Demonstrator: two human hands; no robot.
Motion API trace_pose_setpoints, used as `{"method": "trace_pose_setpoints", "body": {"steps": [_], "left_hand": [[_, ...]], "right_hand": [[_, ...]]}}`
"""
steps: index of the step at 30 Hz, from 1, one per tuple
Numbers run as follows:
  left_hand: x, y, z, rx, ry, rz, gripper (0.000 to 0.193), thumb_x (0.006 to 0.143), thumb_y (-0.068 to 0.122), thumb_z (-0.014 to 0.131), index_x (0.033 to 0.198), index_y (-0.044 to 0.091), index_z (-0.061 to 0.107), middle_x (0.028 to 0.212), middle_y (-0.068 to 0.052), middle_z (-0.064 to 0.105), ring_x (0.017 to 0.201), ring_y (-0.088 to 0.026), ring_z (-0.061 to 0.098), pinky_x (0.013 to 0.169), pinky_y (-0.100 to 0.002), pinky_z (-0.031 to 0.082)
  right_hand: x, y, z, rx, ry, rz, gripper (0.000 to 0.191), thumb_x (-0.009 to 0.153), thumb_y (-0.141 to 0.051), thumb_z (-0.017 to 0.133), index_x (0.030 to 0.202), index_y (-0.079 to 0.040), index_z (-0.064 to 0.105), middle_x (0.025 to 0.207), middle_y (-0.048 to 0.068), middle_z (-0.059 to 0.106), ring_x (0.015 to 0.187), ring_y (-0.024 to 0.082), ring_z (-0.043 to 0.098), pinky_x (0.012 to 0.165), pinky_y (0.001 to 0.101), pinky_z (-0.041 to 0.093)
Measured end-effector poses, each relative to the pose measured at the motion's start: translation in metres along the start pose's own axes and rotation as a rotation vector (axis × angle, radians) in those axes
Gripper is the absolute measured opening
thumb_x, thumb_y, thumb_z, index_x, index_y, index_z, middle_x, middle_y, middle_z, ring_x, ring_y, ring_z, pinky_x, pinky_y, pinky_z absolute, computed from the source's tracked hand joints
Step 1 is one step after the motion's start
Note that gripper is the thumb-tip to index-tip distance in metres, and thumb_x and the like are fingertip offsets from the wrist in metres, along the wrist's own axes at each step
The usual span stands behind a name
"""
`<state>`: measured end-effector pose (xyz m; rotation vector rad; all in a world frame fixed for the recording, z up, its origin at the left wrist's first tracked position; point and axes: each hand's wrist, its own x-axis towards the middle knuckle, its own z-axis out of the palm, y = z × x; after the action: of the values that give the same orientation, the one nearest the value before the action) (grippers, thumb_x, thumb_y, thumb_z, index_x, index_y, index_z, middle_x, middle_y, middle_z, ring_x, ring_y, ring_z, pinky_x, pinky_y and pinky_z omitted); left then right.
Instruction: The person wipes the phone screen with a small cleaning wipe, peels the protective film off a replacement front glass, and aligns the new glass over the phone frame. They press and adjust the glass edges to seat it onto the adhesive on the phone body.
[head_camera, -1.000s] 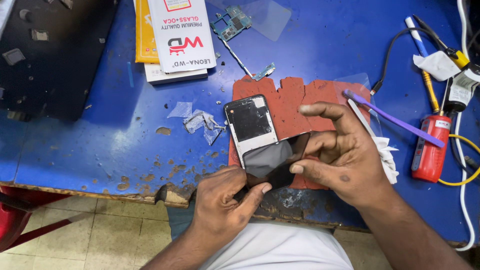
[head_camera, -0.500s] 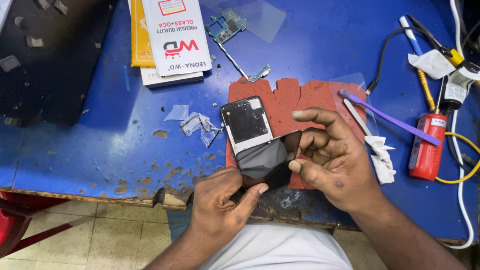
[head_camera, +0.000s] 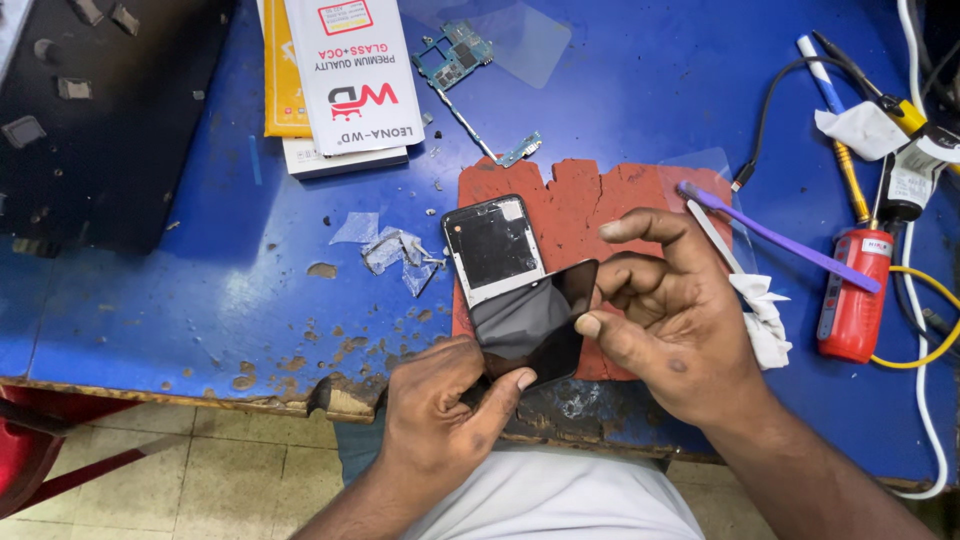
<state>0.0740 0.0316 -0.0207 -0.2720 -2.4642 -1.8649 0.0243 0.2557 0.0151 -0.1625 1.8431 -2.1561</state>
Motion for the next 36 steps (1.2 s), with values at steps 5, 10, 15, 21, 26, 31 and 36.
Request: {"method": "trace_pose_setpoints", "body": {"steps": [5,10,15,21,26,31,36], "left_hand": [[0.0007,0.0022,-0.0009,-0.040,0.003,-0.005,0.024,0.084,0.007,0.082,0.072,0.001,0.062,0.061,-0.007,0.057,0.052,-0.018,0.055,0.051,-0.034,0.041],[0.0031,0.0073,0.0002,-0.028,0.028,0.043,0.016,0.082,0.006,0.082,0.078,0.001,0.068,0.063,-0.007,0.060,0.055,-0.018,0.058,0.053,-0.033,0.044],[0.0028,0.0071,0.0000,-0.072,0.028,0.062,0.011,0.083,0.004,0.080,0.085,0.000,0.070,0.070,-0.007,0.066,0.060,-0.019,0.063,0.056,-0.032,0.048],[0.0020,0.0039,0.0014,-0.014,0.026,0.028,0.022,0.082,0.006,0.084,0.073,0.000,0.064,0.061,-0.008,0.057,0.052,-0.020,0.055,0.053,-0.034,0.042],[0.0012,0.0043,-0.0004,-0.114,0.021,0.029,0.016,0.084,0.004,0.080,0.080,-0.001,0.065,0.066,-0.007,0.061,0.056,-0.018,0.058,0.054,-0.034,0.045],[0.0015,0.0027,0.0014,-0.015,0.030,0.059,0.022,0.082,0.006,0.084,0.074,0.000,0.064,0.060,-0.007,0.052,0.052,-0.018,0.051,0.052,-0.034,0.040],[0.0012,0.0020,-0.0004,-0.071,0.020,0.035,0.016,0.084,0.006,0.081,0.080,0.000,0.067,0.065,-0.007,0.061,0.056,-0.018,0.058,0.054,-0.033,0.044]], "right_hand": [[0.0017,-0.0031,-0.0004,0.024,-0.004,-0.037,0.073,0.089,0.014,0.065,0.150,-0.008,0.031,0.097,0.010,0.064,0.070,0.003,0.057,0.058,0.0158,0.043],[0.0023,-0.0054,0.0004,-0.025,0.004,-0.034,0.067,0.089,0.015,0.065,0.145,-0.004,0.034,0.099,0.012,0.063,0.076,0.006,0.059,0.064,0.0180,0.045],[0.0033,-0.0053,0.0007,0.083,-0.054,-0.075,0.073,0.091,0.014,0.063,0.151,-0.009,0.028,0.103,0.011,0.063,0.074,0.004,0.057,0.062,0.0160,0.044],[0.0041,-0.0044,0.0038,-0.042,-0.060,-0.129,0.061,0.097,0.014,0.061,0.147,-0.008,0.033,0.108,0.013,0.060,0.092,0.008,0.057,0.074,0.0199,0.046],[0.0047,-0.0070,0.0035,0.018,-0.062,-0.113,0.068,0.096,0.011,0.060,0.152,-0.013,0.028,0.106,0.011,0.061,0.086,0.006,0.057,0.070,0.0177,0.046],[0.0046,-0.0071,0.0050,-0.020,-0.084,-0.131,0.063,0.099,0.011,0.058,0.152,-0.011,0.030,0.107,0.013,0.061,0.094,0.008,0.057,0.080,0.0208,0.047],[0.0059,-0.0100,0.0059,0.032,-0.048,-0.093,0.067,0.095,0.009,0.060,0.149,-0.013,0.027,0.105,0.009,0.061,0.079,0.004,0.055,0.062,0.0153,0.044]]}}
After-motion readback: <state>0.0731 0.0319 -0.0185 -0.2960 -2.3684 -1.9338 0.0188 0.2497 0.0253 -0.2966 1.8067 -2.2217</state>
